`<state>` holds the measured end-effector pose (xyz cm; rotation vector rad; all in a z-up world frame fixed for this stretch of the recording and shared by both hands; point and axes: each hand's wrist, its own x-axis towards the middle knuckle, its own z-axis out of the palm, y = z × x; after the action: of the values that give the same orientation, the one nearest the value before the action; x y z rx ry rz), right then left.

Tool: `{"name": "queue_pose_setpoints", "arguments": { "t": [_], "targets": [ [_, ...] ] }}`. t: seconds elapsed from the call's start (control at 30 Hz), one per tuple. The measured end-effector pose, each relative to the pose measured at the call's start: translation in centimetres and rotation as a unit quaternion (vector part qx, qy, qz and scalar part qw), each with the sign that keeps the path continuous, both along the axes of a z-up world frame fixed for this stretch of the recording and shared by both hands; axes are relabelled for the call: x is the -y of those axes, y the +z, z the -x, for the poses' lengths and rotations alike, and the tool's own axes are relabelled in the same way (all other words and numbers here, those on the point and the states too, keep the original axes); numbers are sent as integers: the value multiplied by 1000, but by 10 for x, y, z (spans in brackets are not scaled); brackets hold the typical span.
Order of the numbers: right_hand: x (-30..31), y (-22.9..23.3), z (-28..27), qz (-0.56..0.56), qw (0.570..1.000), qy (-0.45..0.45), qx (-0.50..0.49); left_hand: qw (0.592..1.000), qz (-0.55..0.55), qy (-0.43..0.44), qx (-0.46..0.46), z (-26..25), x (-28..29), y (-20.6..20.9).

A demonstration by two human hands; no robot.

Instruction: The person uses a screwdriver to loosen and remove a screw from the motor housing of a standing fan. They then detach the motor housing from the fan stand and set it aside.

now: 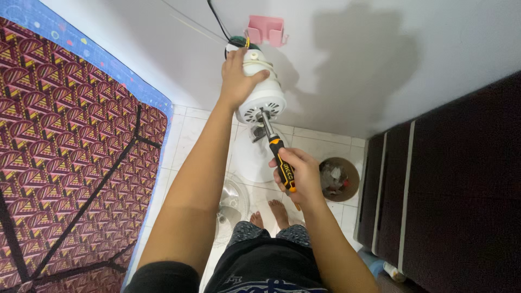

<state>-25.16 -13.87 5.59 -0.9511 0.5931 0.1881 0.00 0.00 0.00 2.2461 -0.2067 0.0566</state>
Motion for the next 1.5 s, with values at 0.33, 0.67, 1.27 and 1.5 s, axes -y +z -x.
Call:
{"name": "queue_pose_setpoints", "arguments": {
  "t": [0.33,0.67,1.27,1.5],
  "targets": [
    [-10,17,0,80,997,6,11,999,16,-2,41,8,0,8],
    [-14,-5,5,442,892,33,86,999,20,-3,45,8,0,6],
    [3,-12,5,191,980,37,44,999,46,-5,22,11,2,7],
    [2,-13,11,157,985,28,65,999,45,-5,31,13,4,5]
  ]
}}
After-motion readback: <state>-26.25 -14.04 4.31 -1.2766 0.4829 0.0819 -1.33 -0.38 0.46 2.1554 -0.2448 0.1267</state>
